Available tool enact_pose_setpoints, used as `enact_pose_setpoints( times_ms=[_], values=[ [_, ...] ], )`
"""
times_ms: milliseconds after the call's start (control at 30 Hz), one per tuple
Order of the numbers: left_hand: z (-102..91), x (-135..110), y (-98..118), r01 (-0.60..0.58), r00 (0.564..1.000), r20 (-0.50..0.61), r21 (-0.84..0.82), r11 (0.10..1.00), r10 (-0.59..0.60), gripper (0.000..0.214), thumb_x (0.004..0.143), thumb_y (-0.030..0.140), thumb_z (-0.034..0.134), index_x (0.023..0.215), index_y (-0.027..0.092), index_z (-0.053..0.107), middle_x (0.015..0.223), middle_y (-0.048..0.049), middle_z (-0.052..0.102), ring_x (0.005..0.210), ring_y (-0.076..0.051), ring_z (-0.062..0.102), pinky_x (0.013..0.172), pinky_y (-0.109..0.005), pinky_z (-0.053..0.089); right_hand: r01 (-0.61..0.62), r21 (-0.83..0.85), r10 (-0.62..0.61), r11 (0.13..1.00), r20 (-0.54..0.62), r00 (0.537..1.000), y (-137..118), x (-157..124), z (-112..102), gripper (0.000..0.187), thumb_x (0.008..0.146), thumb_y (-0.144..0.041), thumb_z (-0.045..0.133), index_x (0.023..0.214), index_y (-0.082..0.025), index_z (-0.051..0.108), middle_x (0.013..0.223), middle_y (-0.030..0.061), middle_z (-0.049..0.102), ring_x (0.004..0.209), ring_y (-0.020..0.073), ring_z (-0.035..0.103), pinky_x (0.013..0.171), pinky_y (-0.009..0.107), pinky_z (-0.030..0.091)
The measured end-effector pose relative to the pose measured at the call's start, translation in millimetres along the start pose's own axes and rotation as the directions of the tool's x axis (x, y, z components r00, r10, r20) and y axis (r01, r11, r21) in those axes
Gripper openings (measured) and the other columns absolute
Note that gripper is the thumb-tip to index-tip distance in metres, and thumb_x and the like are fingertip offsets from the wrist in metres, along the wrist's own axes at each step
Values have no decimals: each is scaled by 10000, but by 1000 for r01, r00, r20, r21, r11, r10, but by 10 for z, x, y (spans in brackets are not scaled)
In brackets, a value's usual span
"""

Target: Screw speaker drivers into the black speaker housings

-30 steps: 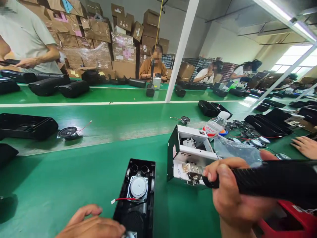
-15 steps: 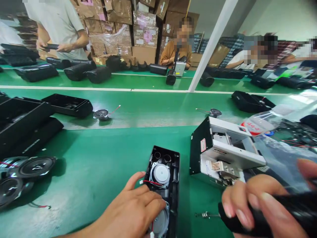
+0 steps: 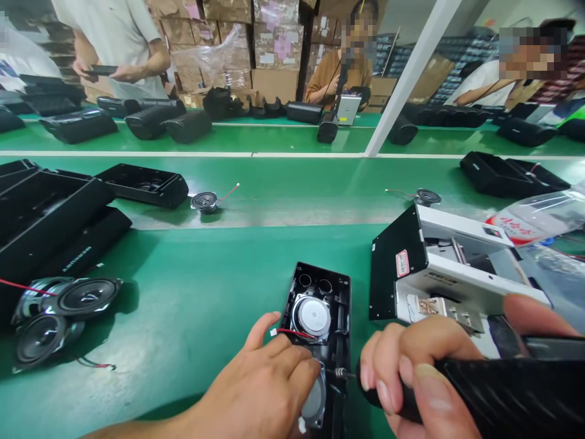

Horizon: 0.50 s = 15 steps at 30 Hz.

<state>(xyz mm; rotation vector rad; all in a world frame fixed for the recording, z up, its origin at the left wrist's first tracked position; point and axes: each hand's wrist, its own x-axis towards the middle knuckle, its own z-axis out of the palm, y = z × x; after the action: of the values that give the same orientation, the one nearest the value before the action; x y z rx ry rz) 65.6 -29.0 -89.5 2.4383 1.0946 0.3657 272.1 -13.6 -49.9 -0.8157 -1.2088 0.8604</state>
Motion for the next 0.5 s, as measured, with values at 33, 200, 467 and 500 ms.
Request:
enact_pose_setpoints(
  times_ms=[33, 200, 467, 500],
  values=[
    [-2, 0, 7, -6, 1000, -6, 3, 1000, 6, 347, 919, 279, 859, 1241, 228, 739, 1249, -34, 862, 1051, -278, 819, 1353, -576, 357, -7, 0, 7, 1000, -3, 1000, 19, -14, 26, 291, 1096, -360, 666, 828, -264, 608, 600, -40, 516, 450, 163, 504, 438, 349, 467],
    [-8, -10, 23, -10, 998, -59, 12, 1000, 11, 333, 956, 250, 784, 1284, 226, 733, 1258, -39, 863, 1044, -284, 822, 1341, -587, 380, 15, 1, -15, 1000, -40, 999, 75, -38, 71, 369, 1128, -267, 658, 1459, -389, 548, 716, -84, 590, 537, 160, 582, 548, 369, 543],
    [-22, -17, 49, -1, 999, -44, -5, 1000, 0, 368, 953, 225, 751, 1320, 212, 726, 1258, -58, 859, 1086, -305, 821, 1311, -625, 418, 2, 7, -2, 1000, -30, 1000, 135, -62, 105, 626, 1124, -203, 651, 1647, -429, 392, 783, -92, 622, 574, 148, 621, 570, 360, 569],
    [-25, -12, 56, 3, 999, -45, -1, 1000, -3, 373, 956, 221, 745, 1328, 212, 723, 1256, -59, 859, 1089, -302, 821, 1311, -622, 420, 8, 20, -7, 1000, -15, 1000, 145, -64, 103, 621, 1124, -184, 642, 1644, -418, 397, 795, -89, 621, 574, 142, 620, 561, 347, 570]
  ],
)
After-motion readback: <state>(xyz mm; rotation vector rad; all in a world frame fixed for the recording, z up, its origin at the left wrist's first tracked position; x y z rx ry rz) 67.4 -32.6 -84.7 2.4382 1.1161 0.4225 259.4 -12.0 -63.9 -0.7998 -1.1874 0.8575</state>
